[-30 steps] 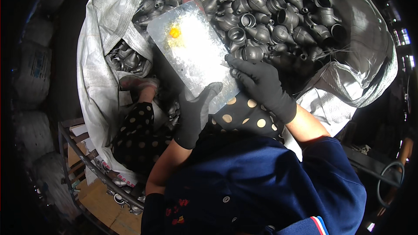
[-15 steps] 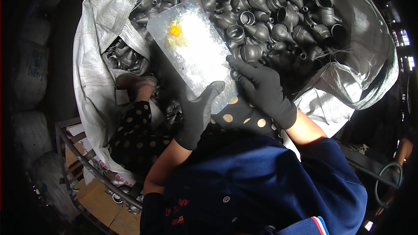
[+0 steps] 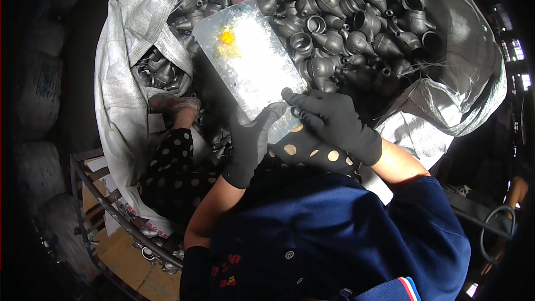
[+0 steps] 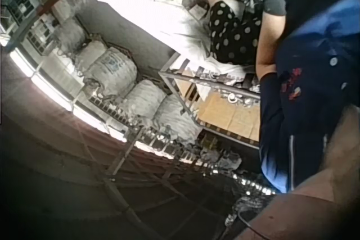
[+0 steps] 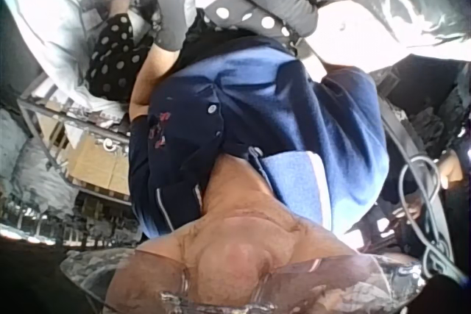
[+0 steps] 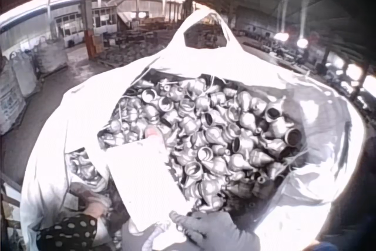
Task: The person scrapes metal pipe fittings using a scraper, spreads paste from a metal plate onto a container frame, and continues scraping and rotating additional metal fittings.
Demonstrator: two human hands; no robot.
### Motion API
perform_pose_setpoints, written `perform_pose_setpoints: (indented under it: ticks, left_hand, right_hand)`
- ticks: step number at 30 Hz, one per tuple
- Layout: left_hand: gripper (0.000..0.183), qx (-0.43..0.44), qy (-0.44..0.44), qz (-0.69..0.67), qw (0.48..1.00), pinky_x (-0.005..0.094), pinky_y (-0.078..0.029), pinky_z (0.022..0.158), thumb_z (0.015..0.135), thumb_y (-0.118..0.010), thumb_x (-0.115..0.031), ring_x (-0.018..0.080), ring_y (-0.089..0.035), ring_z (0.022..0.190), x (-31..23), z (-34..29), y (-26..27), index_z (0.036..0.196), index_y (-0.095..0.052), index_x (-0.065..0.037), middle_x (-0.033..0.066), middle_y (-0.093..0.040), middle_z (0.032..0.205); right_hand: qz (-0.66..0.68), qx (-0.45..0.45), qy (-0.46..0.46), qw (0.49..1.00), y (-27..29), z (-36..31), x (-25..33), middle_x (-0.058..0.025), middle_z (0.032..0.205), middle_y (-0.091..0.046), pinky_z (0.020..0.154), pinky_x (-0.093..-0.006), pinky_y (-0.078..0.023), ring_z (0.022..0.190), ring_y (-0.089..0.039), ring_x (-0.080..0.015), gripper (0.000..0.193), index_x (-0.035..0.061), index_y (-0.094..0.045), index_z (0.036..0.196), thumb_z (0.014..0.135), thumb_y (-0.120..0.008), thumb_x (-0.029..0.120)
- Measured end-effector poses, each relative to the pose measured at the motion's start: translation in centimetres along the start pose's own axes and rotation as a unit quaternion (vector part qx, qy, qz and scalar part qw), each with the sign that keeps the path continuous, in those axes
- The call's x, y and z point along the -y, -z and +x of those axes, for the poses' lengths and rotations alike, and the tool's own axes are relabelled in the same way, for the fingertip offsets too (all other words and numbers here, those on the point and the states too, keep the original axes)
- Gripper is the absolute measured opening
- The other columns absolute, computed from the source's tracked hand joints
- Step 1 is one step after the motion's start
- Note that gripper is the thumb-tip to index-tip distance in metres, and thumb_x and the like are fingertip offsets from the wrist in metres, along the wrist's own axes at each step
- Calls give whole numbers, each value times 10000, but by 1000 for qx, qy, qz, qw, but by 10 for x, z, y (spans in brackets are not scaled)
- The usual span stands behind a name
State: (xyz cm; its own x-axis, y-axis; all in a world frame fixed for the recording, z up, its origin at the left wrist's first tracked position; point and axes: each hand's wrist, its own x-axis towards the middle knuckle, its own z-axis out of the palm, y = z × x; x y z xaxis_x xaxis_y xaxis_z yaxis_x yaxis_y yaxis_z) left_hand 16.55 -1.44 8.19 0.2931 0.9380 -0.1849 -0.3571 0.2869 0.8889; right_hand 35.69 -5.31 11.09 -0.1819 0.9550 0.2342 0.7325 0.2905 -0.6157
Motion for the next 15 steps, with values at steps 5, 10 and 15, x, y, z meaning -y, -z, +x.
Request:
perform_pose_setpoints:
  ticks: [5, 10, 15]
  left_hand:
    - [370, -4, 16, 43, 999, 301, -562, 900, 874, -666, 63, 161, -673, 989, -3, 1, -3, 1229, -573, 16, 104, -673, 1095]
    - [374, -11, 20, 12, 1000, 283, -550, 860, 847, -699, 64, 149, -660, 955, -4, 0, -2, 1200, -581, 34, 99, -669, 1072]
    - [387, -13, 1, 23, 1000, 283, -552, 881, 858, -678, 78, 146, -666, 966, 0, 1, 2, 1227, -579, 15, 97, -674, 1090]
  right_hand:
    - [-10, -91, -43, 995, -1, 8, -11, -76, 792, -655, 627, -389, -509, 688, -643, -273, 450, 276, -652, 1287, 855, -677, 153]
    - [-65, -25, -36, 997, 4, -1, -4, -68, 791, -656, 615, -382, -498, 681, -639, -271, 454, 260, -637, 1306, 863, -678, 166]
    - [8, -47, -28, 998, 0, 2, -1, -78, 803, -677, 621, -384, -506, 687, -653, -272, 430, 242, -654, 1285, 862, -679, 170]
